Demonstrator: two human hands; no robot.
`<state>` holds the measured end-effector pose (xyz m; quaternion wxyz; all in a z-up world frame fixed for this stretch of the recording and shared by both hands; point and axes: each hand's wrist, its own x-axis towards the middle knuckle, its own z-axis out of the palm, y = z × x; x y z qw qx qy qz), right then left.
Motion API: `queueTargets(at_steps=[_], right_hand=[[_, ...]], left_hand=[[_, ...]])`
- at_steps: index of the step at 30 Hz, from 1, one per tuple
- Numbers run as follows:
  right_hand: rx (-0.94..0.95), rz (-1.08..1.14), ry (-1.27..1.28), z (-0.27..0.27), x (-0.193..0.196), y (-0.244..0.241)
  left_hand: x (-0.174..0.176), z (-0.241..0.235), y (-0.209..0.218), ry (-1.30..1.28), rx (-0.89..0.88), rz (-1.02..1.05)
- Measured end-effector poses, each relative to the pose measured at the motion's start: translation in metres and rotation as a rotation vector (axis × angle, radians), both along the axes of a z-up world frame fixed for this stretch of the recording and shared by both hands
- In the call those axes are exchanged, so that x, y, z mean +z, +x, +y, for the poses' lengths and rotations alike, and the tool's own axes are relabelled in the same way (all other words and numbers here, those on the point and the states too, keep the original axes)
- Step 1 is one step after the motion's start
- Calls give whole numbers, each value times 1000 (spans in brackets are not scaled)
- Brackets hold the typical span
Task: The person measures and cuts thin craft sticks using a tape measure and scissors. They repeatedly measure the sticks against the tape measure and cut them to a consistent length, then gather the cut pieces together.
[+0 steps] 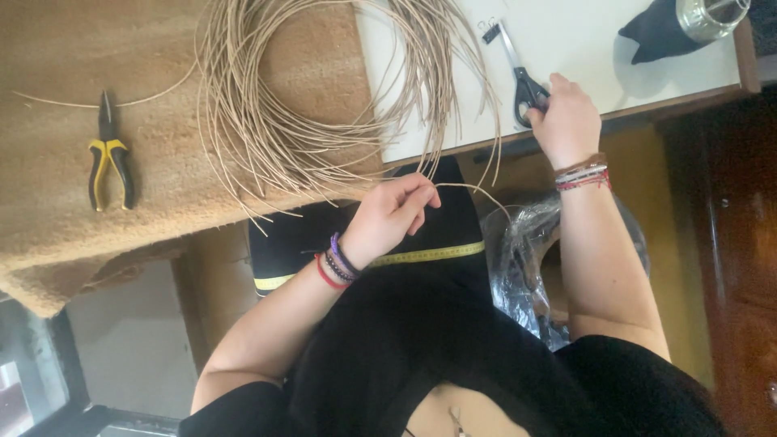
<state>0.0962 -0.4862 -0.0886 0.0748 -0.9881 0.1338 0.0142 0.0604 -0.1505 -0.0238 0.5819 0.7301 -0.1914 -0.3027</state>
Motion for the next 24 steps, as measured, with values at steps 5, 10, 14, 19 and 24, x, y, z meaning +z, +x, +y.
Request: queueTargets(at_steps=[5, 10, 14, 19, 24], right_hand=[[44, 171, -116, -4, 7, -13], [-11, 138, -257, -13, -4, -41], [58, -50, -124, -13, 22, -77], [246, -197, 288, 51, 106, -111], [638, 402, 1367, 101, 117, -132]], left_hand=[[-12, 6, -4, -330, 45, 371], [-10, 21, -13, -640, 98, 548], [0, 29, -19, -619, 170, 483], [-4, 35, -23, -552, 270, 343], [-3, 53, -32, -434, 362, -16]])
